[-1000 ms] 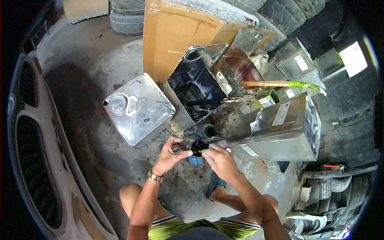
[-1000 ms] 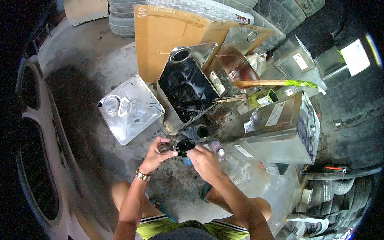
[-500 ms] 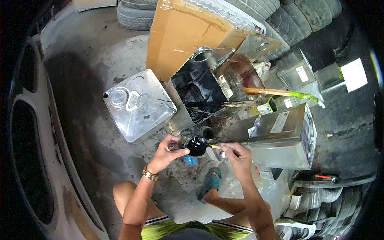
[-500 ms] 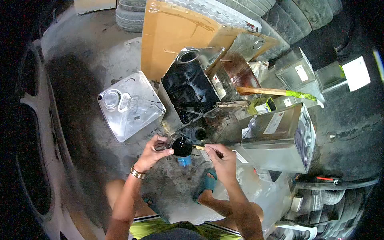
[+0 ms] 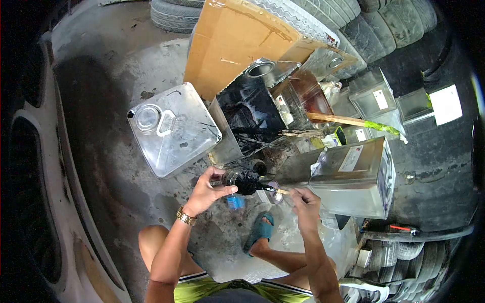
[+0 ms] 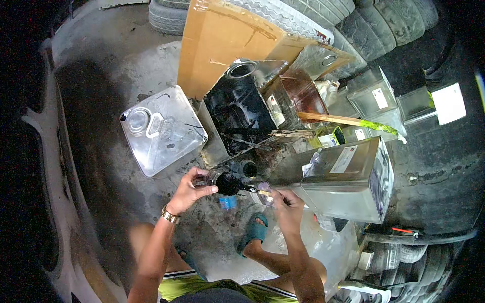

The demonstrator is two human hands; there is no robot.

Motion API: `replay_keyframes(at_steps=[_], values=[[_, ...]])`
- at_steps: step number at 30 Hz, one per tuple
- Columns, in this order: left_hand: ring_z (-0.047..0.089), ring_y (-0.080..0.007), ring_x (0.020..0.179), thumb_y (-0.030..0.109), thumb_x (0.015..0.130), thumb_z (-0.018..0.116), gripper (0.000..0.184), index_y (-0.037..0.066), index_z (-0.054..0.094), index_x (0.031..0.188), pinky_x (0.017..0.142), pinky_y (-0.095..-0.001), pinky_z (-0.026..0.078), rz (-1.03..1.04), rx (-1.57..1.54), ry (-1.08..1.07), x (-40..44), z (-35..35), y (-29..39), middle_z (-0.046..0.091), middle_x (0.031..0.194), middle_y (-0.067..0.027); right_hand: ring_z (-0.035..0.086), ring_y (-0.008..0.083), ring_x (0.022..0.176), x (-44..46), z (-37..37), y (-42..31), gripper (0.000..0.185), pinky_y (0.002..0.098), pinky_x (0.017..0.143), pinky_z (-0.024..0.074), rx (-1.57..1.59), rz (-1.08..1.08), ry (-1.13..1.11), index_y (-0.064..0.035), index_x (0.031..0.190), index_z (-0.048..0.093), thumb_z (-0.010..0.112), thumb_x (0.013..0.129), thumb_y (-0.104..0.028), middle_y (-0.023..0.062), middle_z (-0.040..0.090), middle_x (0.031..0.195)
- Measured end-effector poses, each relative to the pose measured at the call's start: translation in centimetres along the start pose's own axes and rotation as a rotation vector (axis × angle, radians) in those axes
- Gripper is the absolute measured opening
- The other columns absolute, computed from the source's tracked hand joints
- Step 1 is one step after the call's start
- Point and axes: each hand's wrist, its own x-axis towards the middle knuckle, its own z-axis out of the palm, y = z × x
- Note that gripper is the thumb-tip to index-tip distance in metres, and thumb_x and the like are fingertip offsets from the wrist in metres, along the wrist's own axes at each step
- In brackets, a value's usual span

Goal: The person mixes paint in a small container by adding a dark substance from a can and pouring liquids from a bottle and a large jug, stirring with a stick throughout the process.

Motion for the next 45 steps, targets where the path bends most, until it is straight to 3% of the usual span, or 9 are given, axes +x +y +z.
replay_keyframes(at_steps=[7,9,12,16,29,31,34,41,45], values=[[0.056,-0.0125,0.100,0.017,0.075,0.085,0.050,0.000,0.052,0.109,0.087,-0.0294,0.051,0.008,0.035,0.007,-0.2,-0.2,0.4,0.056,0.108,-0.0056,0.038,0.0008,0.056,-1.2,-0.8,-2.2,0.009,0.0187,0.046,0.0289,0.034,0.053,-0.016,-0.0011,0.094,0.070,0.067,0.089,-0.008,-0.0059,0.053,0.069],[0.056,-0.0128,0.097,0.021,0.074,0.085,0.051,0.001,0.053,0.107,0.086,-0.0296,0.049,0.021,0.154,0.014,-0.1,-0.2,0.1,0.057,0.105,-0.0045,0.058,0.0085,0.074,-1.5,-0.4,-2.2,0.012,0.0233,0.063,0.0448,-0.040,-0.202,-0.105,-0.0003,0.097,0.071,0.067,0.086,-0.002,0.0021,0.064,0.080],[0.055,-0.0130,0.095,0.026,0.073,0.086,0.053,0.001,0.054,0.107,0.085,-0.0299,0.047,-0.027,0.085,-0.021,-0.1,-0.2,-0.1,0.059,0.103,-0.0037,0.062,0.0137,0.081,-1.4,0.7,-2.1,0.019,0.0264,0.070,0.0483,-0.326,-0.509,-0.250,-0.0024,0.102,0.071,0.068,0.084,0.002,0.0071,0.066,0.089],[0.055,-0.0127,0.094,0.027,0.073,0.086,0.052,0.002,0.055,0.106,0.084,-0.0290,0.047,-0.049,0.069,-0.005,0.0,-0.4,-0.2,0.060,0.099,-0.0031,0.063,0.0206,0.078,-1.1,-0.3,0.8,0.024,0.0301,0.068,0.0500,-0.453,-0.614,-0.301,-0.0047,0.103,0.071,0.069,0.081,0.003,0.0090,0.062,0.088],[0.053,-0.0146,0.099,0.032,0.071,0.087,0.057,0.001,0.055,0.108,0.087,-0.0302,0.046,-0.036,0.113,0.003,0.0,-0.5,-0.3,0.058,0.103,-0.0046,0.062,0.0180,0.075,-2.3,-2.8,-0.2,0.020,0.0279,0.068,0.0499,-0.386,-0.582,-0.223,-0.0011,0.097,0.070,0.069,0.078,0.006,0.0087,0.064,0.087],[0.053,-0.0147,0.100,0.032,0.071,0.087,0.057,0.001,0.055,0.108,0.087,-0.0300,0.045,-0.036,0.110,0.005,-0.1,-0.6,-0.2,0.058,0.103,-0.0046,0.062,0.0183,0.076,-2.5,-3.0,0.2,0.019,0.0276,0.068,0.0497,-0.247,-0.399,-0.169,-0.0005,0.095,0.071,0.069,0.078,0.007,0.0089,0.064,0.088],[0.054,-0.0145,0.098,0.032,0.071,0.087,0.057,0.002,0.055,0.108,0.086,-0.0299,0.046,-0.016,0.105,-0.007,-0.2,-0.4,-0.2,0.059,0.101,-0.0044,0.062,0.0183,0.075,-2.0,-1.4,0.1,0.021,0.0263,0.067,0.0486,-0.291,-0.523,-0.189,-0.0015,0.097,0.071,0.070,0.078,0.007,0.0087,0.064,0.087],[0.056,-0.0129,0.095,0.025,0.074,0.086,0.052,0.001,0.055,0.109,0.087,-0.0299,0.046,-0.044,0.057,-0.004,-0.6,-0.3,0.5,0.061,0.100,-0.0040,0.060,0.0175,0.074,-2.0,-2.5,0.8,0.021,0.0253,0.066,0.0478,-0.351,-0.576,-0.214,-0.0016,0.098,0.072,0.071,0.078,0.005,0.0093,0.063,0.087],[0.055,-0.0144,0.103,0.014,0.075,0.084,0.053,0.002,0.051,0.115,0.092,-0.0312,0.046,0.046,-0.033,0.010,-0.5,-0.1,0.7,0.059,0.109,-0.0057,0.058,0.0117,0.068,-1.9,-4.8,0.3,0.016,0.0242,0.062,0.0451,-0.159,-0.409,-0.096,0.0003,0.095,0.071,0.067,0.081,0.006,0.0066,0.064,0.083]])
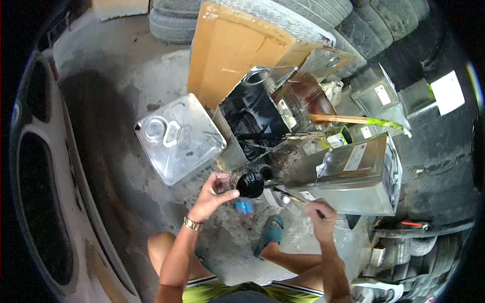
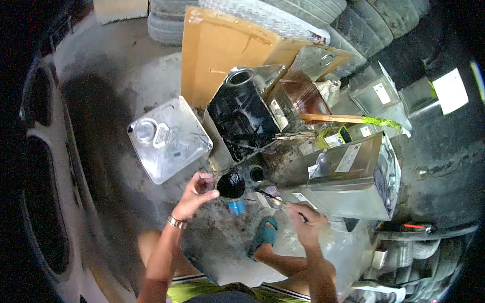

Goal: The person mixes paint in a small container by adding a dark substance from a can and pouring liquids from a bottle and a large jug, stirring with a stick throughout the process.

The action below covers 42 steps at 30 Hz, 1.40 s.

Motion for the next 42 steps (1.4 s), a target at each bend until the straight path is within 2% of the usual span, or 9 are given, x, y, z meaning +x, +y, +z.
replay_keyframes(at_steps=[7,8,14,22,24,26,29,33,42], values=[[0.048,-0.0200,0.120,-0.005,0.078,0.073,0.082,0.014,0.028,0.143,0.096,-0.0365,0.047,0.055,-0.464,-0.122,-0.5,0.8,-0.1,0.048,0.127,-0.0076,0.052,0.0076,0.061,1.6,-2.4,-0.3,0.014,0.0224,0.060,0.0435,0.231,0.255,0.164,0.0022,0.101,0.068,0.060,0.092,-0.005,0.0028,0.065,0.078],[0.048,-0.0212,0.125,0.007,0.078,0.076,0.088,0.012,0.023,0.148,0.105,-0.0435,0.043,0.056,-0.414,-0.123,-0.5,0.8,0.2,0.046,0.135,-0.0057,0.052,0.0084,0.060,1.6,-2.4,0.0,0.015,0.0228,0.060,0.0433,0.246,0.245,0.163,0.0026,0.103,0.067,0.060,0.092,-0.004,0.0029,0.063,0.076],[0.044,-0.0236,0.132,0.010,0.078,0.077,0.095,0.012,0.017,0.152,0.107,-0.0441,0.040,0.022,-0.522,-0.095,-0.6,1.0,1.0,0.043,0.142,-0.0064,0.052,0.0099,0.060,0.9,-1.4,0.6,0.015,0.0234,0.059,0.0424,0.345,0.202,0.156,0.0018,0.103,0.068,0.060,0.091,-0.004,0.0028,0.058,0.070],[0.048,-0.0201,0.117,0.005,0.074,0.080,0.099,0.012,0.018,0.151,0.098,-0.0366,0.046,0.052,-0.206,0.075,-0.3,1.3,-0.7,0.044,0.131,-0.0085,0.056,0.0084,0.065,1.4,3.2,-5.4,0.014,0.0242,0.058,0.0453,0.318,0.150,0.120,-0.0011,0.100,0.068,0.068,0.086,-0.002,0.0042,0.067,0.083],[0.049,-0.0190,0.110,0.008,0.068,0.086,0.105,0.012,0.021,0.151,0.095,-0.0343,0.047,0.062,0.003,0.185,-0.2,2.1,-1.0,0.044,0.120,-0.0063,0.059,0.0126,0.063,2.9,5.9,-5.8,0.018,0.0264,0.058,0.0463,-0.010,-0.165,0.008,-0.0021,0.101,0.067,0.071,0.084,-0.005,0.0057,0.066,0.080],[0.050,-0.0188,0.110,0.007,0.068,0.085,0.104,0.012,0.021,0.150,0.094,-0.0334,0.048,0.075,-0.006,0.173,-0.2,2.6,-1.2,0.044,0.120,-0.0065,0.060,0.0271,0.071,4.5,7.7,-6.5,0.017,0.0356,0.062,0.0486,-0.305,-0.349,-0.061,-0.0037,0.098,0.066,0.070,0.082,-0.009,0.0090,0.060,0.079],[0.050,-0.0184,0.109,0.005,0.069,0.084,0.102,0.011,0.022,0.150,0.092,-0.0321,0.049,0.096,0.012,0.162,-0.2,3.0,-1.0,0.046,0.119,-0.0066,0.060,0.0286,0.074,5.0,9.9,-4.4,0.017,0.0396,0.063,0.0485,-0.469,-0.348,-0.091,-0.0036,0.098,0.065,0.068,0.083,-0.010,0.0095,0.059,0.081],[0.053,-0.0186,0.108,0.003,0.071,0.083,0.100,0.010,0.022,0.150,0.091,-0.0327,0.050,0.107,0.026,0.170,-0.2,3.0,-1.2,0.050,0.115,-0.0069,0.059,0.0294,0.074,5.0,11.4,-3.2,0.009,0.0400,0.064,0.0488,-0.139,-0.198,-0.089,-0.0035,0.090,0.066,0.067,0.084,-0.010,0.0103,0.058,0.078],[0.050,-0.0191,0.107,0.006,0.068,0.086,0.101,0.009,0.024,0.148,0.091,-0.0340,0.052,0.098,0.172,0.211,0.2,2.2,-1.9,0.044,0.119,-0.0096,0.059,0.0307,0.074,4.9,11.9,-2.3,0.009,0.0404,0.065,0.0486,-0.213,-0.226,0.029,-0.0046,0.089,0.066,0.069,0.083,-0.010,0.0100,0.059,0.079]])
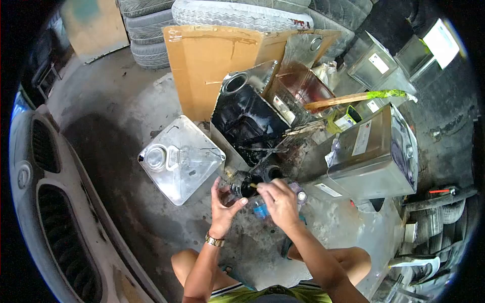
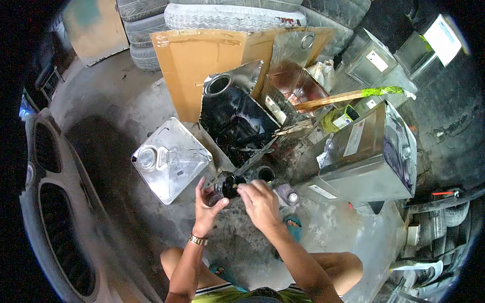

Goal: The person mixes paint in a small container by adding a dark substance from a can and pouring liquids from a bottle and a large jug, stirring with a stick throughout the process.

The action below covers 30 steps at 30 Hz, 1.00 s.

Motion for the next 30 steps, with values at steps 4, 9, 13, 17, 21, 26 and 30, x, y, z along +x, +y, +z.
replay_keyframes(at_steps=[4,9,13,17,21,26,30], values=[[0.050,-0.0196,0.107,0.009,0.069,0.087,0.101,0.009,0.024,0.148,0.092,-0.0331,0.050,0.001,-0.085,-0.003,-0.1,0.5,0.3,0.045,0.119,-0.0103,0.061,0.0313,0.075,-0.9,0.5,0.7,0.008,0.0384,0.065,0.0491,0.057,0.094,0.012,-0.0020,0.090,0.066,0.068,0.084,-0.007,0.0119,0.062,0.081],[0.051,-0.0189,0.107,0.010,0.069,0.086,0.101,0.009,0.023,0.148,0.091,-0.0328,0.051,-0.019,-0.111,0.002,0.2,0.0,-0.1,0.044,0.119,-0.0103,0.057,0.0067,0.070,-0.5,-2.4,-0.5,0.010,0.0218,0.063,0.0455,0.432,0.405,0.138,-0.0008,0.098,0.068,0.066,0.089,-0.005,0.0041,0.066,0.080],[0.051,-0.0174,0.105,0.010,0.069,0.086,0.101,0.009,0.023,0.148,0.090,-0.0322,0.053,-0.026,-0.199,0.023,0.1,0.2,0.8,0.044,0.118,-0.0095,0.055,0.0051,0.071,-0.2,-5.0,-1.0,0.011,0.0197,0.063,0.0438,0.582,0.489,0.195,0.0018,0.098,0.068,0.064,0.091,-0.004,0.0011,0.064,0.081],[0.051,-0.0155,0.101,0.008,0.070,0.085,0.100,0.010,0.023,0.148,0.088,-0.0304,0.052,-0.016,-0.199,0.033,0.1,0.1,0.9,0.045,0.115,-0.0079,0.056,0.0049,0.071,-0.4,-6.1,-1.0,0.011,0.0191,0.064,0.0429,0.628,0.566,0.200,0.0009,0.098,0.069,0.064,0.091,-0.005,0.0012,0.065,0.079],[0.052,-0.0146,0.098,0.007,0.070,0.085,0.101,0.011,0.022,0.149,0.086,-0.0293,0.052,-0.034,-0.198,0.030,-0.1,-0.1,1.4,0.047,0.113,-0.0063,0.047,0.0015,0.061,-0.5,-5.8,-1.1,0.013,0.0173,0.056,0.0342,0.593,0.512,0.264,-0.0008,0.098,0.069,0.064,0.091,-0.010,-0.0010,0.063,0.073],[0.053,-0.0145,0.097,0.007,0.071,0.084,0.101,0.009,0.020,0.149,0.086,-0.0293,0.052,-0.027,-0.207,0.028,-0.4,-0.1,1.9,0.049,0.113,-0.0064,0.045,0.0013,0.060,-0.3,-6.7,-2.3,0.013,0.0181,0.054,0.0327,0.594,0.501,0.259,-0.0011,0.098,0.069,0.064,0.091,-0.011,-0.0014,0.062,0.071],[0.054,-0.0155,0.099,0.009,0.072,0.084,0.102,0.006,0.018,0.149,0.087,-0.0305,0.051,-0.059,-0.231,0.016,-0.6,-0.1,2.4,0.052,0.114,-0.0080,0.045,0.0014,0.059,-0.3,-7.4,-2.9,0.014,0.0182,0.055,0.0328,0.598,0.502,0.266,-0.0011,0.099,0.069,0.065,0.091,-0.011,-0.0013,0.062,0.071]])
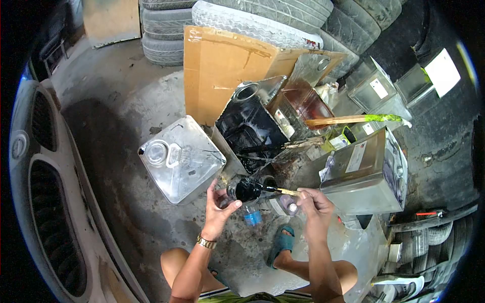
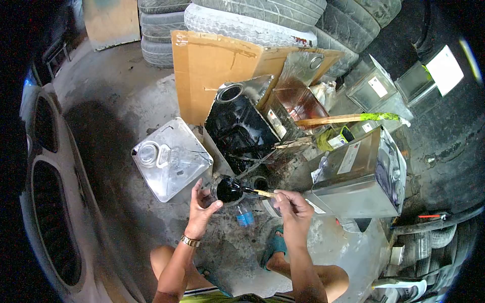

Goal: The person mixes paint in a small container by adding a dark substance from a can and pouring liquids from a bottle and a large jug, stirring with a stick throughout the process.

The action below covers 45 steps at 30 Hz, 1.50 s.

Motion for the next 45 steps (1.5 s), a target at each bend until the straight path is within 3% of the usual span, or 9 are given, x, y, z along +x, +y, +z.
replay_keyframes(at_steps=[2,21,27,29,33,35,36,41,45], values=[[0.055,-0.0158,0.100,0.010,0.072,0.084,0.102,0.005,0.017,0.149,0.087,-0.0309,0.051,0.001,0.003,-0.004,0.0,-0.1,0.0,0.053,0.114,-0.0086,0.058,0.0052,0.071,-0.1,-0.3,-0.4,0.012,0.0192,0.066,0.0431,0.007,0.001,-0.024,-0.0001,0.098,0.069,0.064,0.091,-0.008,0.0024,0.066,0.078],[0.049,-0.0190,0.109,0.014,0.073,0.084,0.100,0.006,0.021,0.149,0.093,-0.0334,0.048,-0.030,0.042,-0.015,0.1,-0.6,-0.2,0.049,0.119,-0.0107,0.056,0.0049,0.072,0.1,0.0,-1.7,0.011,0.0194,0.065,0.0423,0.000,-0.110,-0.048,-0.0002,0.098,0.069,0.064,0.092,-0.007,0.0020,0.066,0.078],[0.049,-0.0177,0.106,0.019,0.074,0.084,0.095,0.010,0.026,0.149,0.092,-0.0318,0.046,-0.057,0.023,-0.026,0.1,-0.2,-0.1,0.047,0.115,-0.0081,0.059,0.0092,0.073,-0.8,0.8,-0.2,0.014,0.0230,0.065,0.0450,-0.245,-0.173,-0.083,-0.0019,0.101,0.069,0.068,0.087,-0.005,0.0036,0.068,0.086],[0.049,-0.0175,0.105,0.018,0.074,0.083,0.094,0.011,0.026,0.149,0.093,-0.0317,0.046,-0.081,0.047,-0.022,0.0,-0.1,-0.2,0.047,0.115,-0.0080,0.058,0.0114,0.070,-0.7,1.7,1.1,0.016,0.0248,0.063,0.0458,-0.411,-0.431,-0.238,-0.0018,0.099,0.071,0.070,0.084,-0.002,0.0050,0.066,0.083],[0.049,-0.0180,0.108,0.012,0.074,0.083,0.096,0.009,0.024,0.149,0.093,-0.0323,0.047,-0.050,-0.008,-0.029,-0.4,0.6,-0.7,0.048,0.120,-0.0094,0.059,0.0221,0.072,-0.8,2.3,3.2,0.028,0.0333,0.065,0.0488,-0.561,-0.545,-0.414,-0.0043,0.105,0.070,0.074,0.077,-0.001,0.0091,0.063,0.085],[0.050,-0.0181,0.108,0.011,0.074,0.083,0.096,0.009,0.024,0.149,0.093,-0.0324,0.047,-0.048,0.022,-0.011,-1.1,0.9,-0.5,0.049,0.120,-0.0093,0.058,0.0233,0.072,-1.1,2.4,3.9,0.034,0.0344,0.066,0.0488,-0.621,-0.589,-0.521,-0.0060,0.111,0.069,0.074,0.078,-0.005,0.0078,0.062,0.086],[0.050,-0.0188,0.110,0.010,0.075,0.082,0.096,0.009,0.023,0.150,0.094,-0.0331,0.047,-0.049,-0.031,0.000,-1.7,1.3,-0.2,0.049,0.121,-0.0096,0.056,0.0240,0.077,-1.4,2.1,3.6,0.043,0.0366,0.069,0.0487,-0.667,-0.619,-0.574,-0.0064,0.121,0.062,0.073,0.082,-0.018,0.0074,0.051,0.086],[0.050,-0.0207,0.116,0.005,0.072,0.081,0.100,0.010,0.020,0.151,0.098,-0.0340,0.044,-0.046,-0.142,0.042,-3.7,4.9,3.2,0.051,0.125,-0.0076,0.056,0.0206,0.070,-1.8,-4.5,-6.3,0.048,0.0332,0.067,0.0485,-0.578,-0.428,-0.657,-0.0068,0.123,0.062,0.076,0.080,-0.024,0.0044,0.051,0.079],[0.049,-0.0188,0.121,0.005,0.071,0.083,0.103,0.013,0.019,0.152,0.098,-0.0333,0.045,-0.049,-0.155,-0.023,-5.2,8.4,6.2,0.051,0.130,-0.0044,0.062,0.0225,0.082,-0.7,-14.9,-11.5,0.044,0.0322,0.071,0.0507,-0.687,-0.364,-0.858,-0.0045,0.119,0.064,0.076,0.076,-0.006,0.0074,0.061,0.091]])
